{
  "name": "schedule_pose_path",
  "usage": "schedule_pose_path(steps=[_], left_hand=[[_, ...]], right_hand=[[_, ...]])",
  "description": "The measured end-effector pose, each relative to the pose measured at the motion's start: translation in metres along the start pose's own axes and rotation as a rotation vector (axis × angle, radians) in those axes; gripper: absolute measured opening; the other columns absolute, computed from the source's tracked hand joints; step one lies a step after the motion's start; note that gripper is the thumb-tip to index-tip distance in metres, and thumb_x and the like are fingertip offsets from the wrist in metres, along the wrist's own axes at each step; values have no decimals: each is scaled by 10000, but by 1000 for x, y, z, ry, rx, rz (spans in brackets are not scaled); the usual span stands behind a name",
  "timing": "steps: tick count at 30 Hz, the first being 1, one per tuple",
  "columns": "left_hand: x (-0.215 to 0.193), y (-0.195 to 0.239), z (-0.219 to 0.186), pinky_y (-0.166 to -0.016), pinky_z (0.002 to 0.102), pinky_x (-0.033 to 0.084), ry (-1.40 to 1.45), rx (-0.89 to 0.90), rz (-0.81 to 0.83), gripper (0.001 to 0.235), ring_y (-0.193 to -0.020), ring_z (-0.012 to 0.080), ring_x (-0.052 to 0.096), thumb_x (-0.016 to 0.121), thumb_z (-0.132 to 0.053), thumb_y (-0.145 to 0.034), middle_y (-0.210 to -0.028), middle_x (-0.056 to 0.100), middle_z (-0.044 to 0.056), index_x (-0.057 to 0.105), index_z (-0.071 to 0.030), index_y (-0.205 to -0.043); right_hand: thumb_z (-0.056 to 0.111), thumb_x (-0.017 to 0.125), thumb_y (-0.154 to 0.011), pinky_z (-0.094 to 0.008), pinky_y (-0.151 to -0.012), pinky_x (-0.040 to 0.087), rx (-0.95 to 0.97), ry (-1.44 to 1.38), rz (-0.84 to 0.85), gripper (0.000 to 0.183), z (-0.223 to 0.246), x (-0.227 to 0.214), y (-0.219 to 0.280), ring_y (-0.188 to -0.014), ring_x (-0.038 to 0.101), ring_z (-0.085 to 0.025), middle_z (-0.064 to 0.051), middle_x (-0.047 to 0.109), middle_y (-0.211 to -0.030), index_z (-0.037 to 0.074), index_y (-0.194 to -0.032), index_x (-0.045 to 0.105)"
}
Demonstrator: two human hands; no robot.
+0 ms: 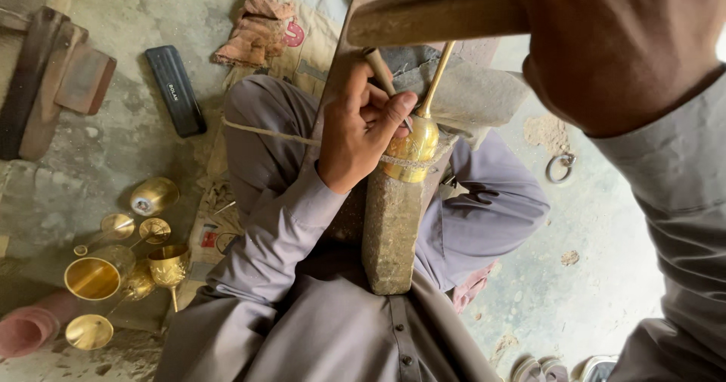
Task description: The person sits cross-legged on the floor and repeatedly hammers a brass candlestick held against a stone anvil. They rotate the candlestick between strikes to shape its stem and bowl.
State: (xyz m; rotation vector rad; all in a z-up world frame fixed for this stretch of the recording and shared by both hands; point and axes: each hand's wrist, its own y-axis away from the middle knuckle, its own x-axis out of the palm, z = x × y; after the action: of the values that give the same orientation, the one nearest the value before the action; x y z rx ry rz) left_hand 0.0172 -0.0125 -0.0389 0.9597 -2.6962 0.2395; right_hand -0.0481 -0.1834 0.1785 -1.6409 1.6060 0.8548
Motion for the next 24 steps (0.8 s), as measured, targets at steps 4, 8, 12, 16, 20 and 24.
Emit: schedule_pose_path(steps=[4,8,12,16,20,24], left_hand=[[-5,-13,-1,-620,255,621,-88,98,136,302,-732,138,782,650,-280,-1081,-907,749,107,513,-49,-1219],[-8,-19,-9,-571,249,647,-159,33,248,328,-699,133,781,666,-284,-1042,-870,773,81,547,-81,-1271],[-9,-16,-19,-596,256,645,-114,26,246,312,-739,139,783,677,-271,-1055,-884,771,81,556,-69,-1260],[-3,-7,-22,-559,229,614,-198,-2,125,314,-670,100,762,672,-254,-1025,-831,759,65,530,-47,-1213],[4,9,-22,-601,239,625,-11,-97,1,264,-726,107,748,685,-214,-1032,-827,729,83,517,-24,-1103],[8,13,-19,-644,238,634,58,-64,-49,254,-762,97,731,676,-195,-1056,-841,708,75,495,-18,-1051]], right_hand=[[-82,768,-882,-334,-608,533,16,-222,83,166,-10,0,6,-608,625,-247,-154,676,-782,-24,-1035,739],[-136,747,-799,-350,-617,550,23,-218,118,283,-20,8,15,-647,666,-275,-170,700,-809,-33,-1062,747],[-129,727,-851,-323,-634,545,66,-210,108,251,-19,14,15,-642,656,-249,-156,683,-778,-45,-1088,728],[-98,751,-877,-321,-628,541,24,-209,114,216,-14,8,6,-612,651,-225,-140,681,-785,-16,-1075,723],[-72,794,-829,-379,-679,552,-62,-215,102,277,-8,-8,-7,-695,671,-273,-135,686,-843,21,-1080,725],[-43,796,-878,-360,-725,541,-52,-268,87,241,0,-22,-17,-768,676,-260,-122,684,-895,32,-1092,714]])
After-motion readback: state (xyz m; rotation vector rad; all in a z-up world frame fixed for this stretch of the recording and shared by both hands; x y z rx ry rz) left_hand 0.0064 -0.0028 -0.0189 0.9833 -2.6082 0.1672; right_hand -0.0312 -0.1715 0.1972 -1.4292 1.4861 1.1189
